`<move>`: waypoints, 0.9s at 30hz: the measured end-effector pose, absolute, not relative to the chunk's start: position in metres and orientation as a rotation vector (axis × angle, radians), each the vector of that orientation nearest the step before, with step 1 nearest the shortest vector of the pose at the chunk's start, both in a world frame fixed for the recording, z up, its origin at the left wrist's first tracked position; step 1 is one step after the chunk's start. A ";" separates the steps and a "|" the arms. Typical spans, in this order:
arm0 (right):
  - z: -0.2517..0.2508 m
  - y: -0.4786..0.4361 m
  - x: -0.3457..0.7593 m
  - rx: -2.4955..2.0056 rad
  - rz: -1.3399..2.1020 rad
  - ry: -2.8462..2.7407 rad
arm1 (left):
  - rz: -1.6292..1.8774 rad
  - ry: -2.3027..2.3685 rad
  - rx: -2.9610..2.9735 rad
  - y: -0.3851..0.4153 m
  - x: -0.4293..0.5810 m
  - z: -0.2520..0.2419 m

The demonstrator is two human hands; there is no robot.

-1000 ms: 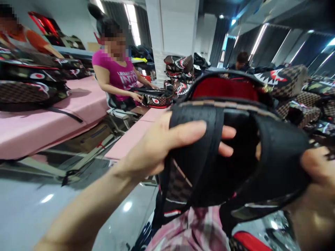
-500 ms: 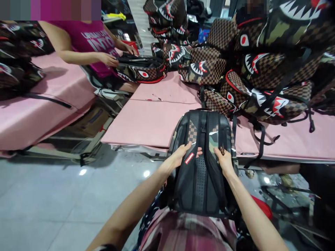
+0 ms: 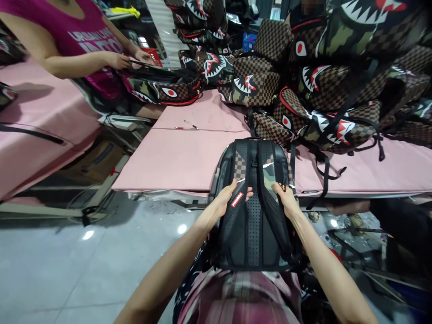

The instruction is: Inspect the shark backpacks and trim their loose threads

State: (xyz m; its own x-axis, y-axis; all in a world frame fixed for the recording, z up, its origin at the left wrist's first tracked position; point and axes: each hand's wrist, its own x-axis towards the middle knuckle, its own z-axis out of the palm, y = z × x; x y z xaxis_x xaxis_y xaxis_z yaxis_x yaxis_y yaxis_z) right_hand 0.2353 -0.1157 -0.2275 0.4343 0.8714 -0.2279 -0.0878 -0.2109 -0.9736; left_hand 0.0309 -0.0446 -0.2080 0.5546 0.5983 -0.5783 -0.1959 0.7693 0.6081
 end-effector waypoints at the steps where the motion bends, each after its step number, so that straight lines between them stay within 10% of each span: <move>1: -0.225 -0.123 0.236 -1.531 1.057 -0.713 | 0.481 0.879 0.515 -0.052 0.027 -0.206; 27: -0.206 -0.192 0.233 -1.544 1.317 -0.583 | 0.464 0.904 0.321 -0.116 0.000 -0.183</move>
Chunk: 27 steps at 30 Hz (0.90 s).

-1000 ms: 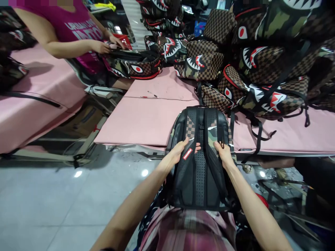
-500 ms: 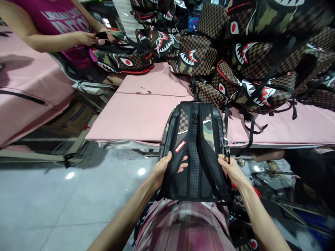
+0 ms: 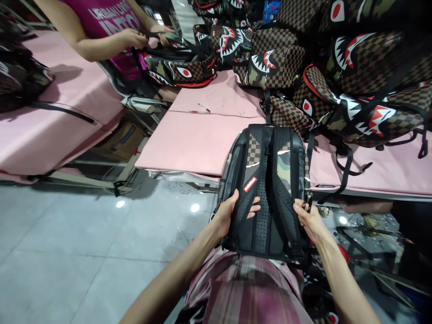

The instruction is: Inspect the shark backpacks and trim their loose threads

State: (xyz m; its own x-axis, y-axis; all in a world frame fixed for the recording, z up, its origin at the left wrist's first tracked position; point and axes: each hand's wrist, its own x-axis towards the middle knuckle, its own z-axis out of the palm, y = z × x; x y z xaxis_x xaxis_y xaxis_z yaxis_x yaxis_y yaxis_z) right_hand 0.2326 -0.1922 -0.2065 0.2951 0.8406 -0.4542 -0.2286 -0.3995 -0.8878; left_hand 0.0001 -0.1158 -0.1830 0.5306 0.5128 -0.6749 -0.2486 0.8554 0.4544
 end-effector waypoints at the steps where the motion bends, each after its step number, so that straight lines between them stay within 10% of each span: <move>1: -0.209 -0.192 0.232 -1.545 1.319 -0.568 | 0.452 0.921 0.338 -0.116 0.000 -0.185; 12: -0.185 -0.151 0.248 -1.365 1.213 -0.290 | 1.104 1.185 1.401 0.011 0.011 -0.156; 27: -0.218 -0.069 0.302 -0.905 1.353 -0.078 | 0.673 0.568 1.691 0.199 0.222 -0.168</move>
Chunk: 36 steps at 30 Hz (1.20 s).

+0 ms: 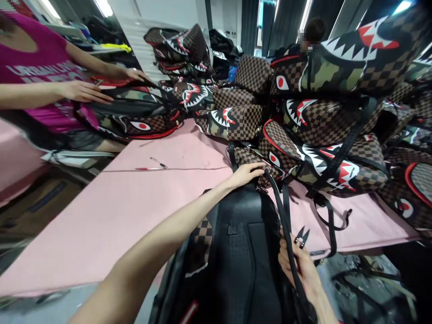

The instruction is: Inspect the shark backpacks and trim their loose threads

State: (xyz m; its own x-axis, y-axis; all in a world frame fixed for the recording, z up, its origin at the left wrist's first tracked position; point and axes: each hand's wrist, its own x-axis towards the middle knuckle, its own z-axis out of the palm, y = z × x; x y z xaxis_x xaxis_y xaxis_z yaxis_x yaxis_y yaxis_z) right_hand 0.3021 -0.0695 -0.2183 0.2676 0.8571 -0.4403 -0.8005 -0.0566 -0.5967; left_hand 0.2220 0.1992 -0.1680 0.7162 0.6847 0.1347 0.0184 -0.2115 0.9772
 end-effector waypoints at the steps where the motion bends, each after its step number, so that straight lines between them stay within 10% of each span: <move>1: -0.219 -0.069 0.302 -0.897 1.366 -0.061 | 0.611 0.477 1.741 0.202 0.227 -0.167; 21: -0.197 -0.117 0.350 -1.663 1.101 -0.679 | 0.366 0.532 2.121 0.197 0.259 -0.158; 36: -0.206 -0.132 0.340 -1.296 1.186 -0.242 | 0.330 0.622 2.153 0.183 0.253 -0.160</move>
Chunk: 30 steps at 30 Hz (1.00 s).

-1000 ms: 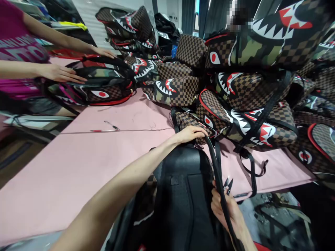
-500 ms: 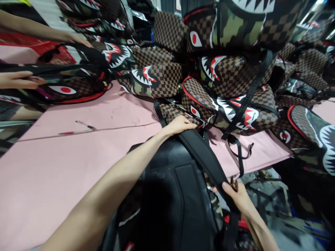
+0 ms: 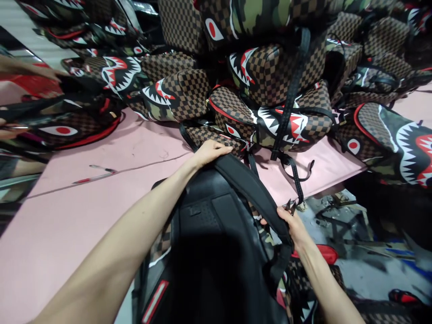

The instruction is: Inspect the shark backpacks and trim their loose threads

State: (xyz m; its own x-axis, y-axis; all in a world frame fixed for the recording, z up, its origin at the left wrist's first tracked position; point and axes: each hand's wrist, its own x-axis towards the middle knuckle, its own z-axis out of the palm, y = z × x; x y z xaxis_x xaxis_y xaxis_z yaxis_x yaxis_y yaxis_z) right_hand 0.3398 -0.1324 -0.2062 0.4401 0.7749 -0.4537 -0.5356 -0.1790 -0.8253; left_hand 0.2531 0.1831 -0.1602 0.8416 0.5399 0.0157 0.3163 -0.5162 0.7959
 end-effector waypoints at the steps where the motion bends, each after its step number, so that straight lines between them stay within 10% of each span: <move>1: -0.204 -0.135 0.338 -1.277 1.189 -0.240 | 0.329 0.634 2.162 0.182 0.252 -0.161; 14: -0.224 -0.157 0.322 -1.037 1.378 -0.112 | 0.415 0.813 2.483 0.140 0.220 -0.144; 22: -0.225 -0.161 0.316 -0.930 1.353 -0.085 | 0.659 1.290 2.815 -0.020 0.064 -0.184; 30: -0.226 -0.165 0.310 -0.968 1.428 -0.049 | 0.875 1.394 2.070 -0.028 -0.011 -0.182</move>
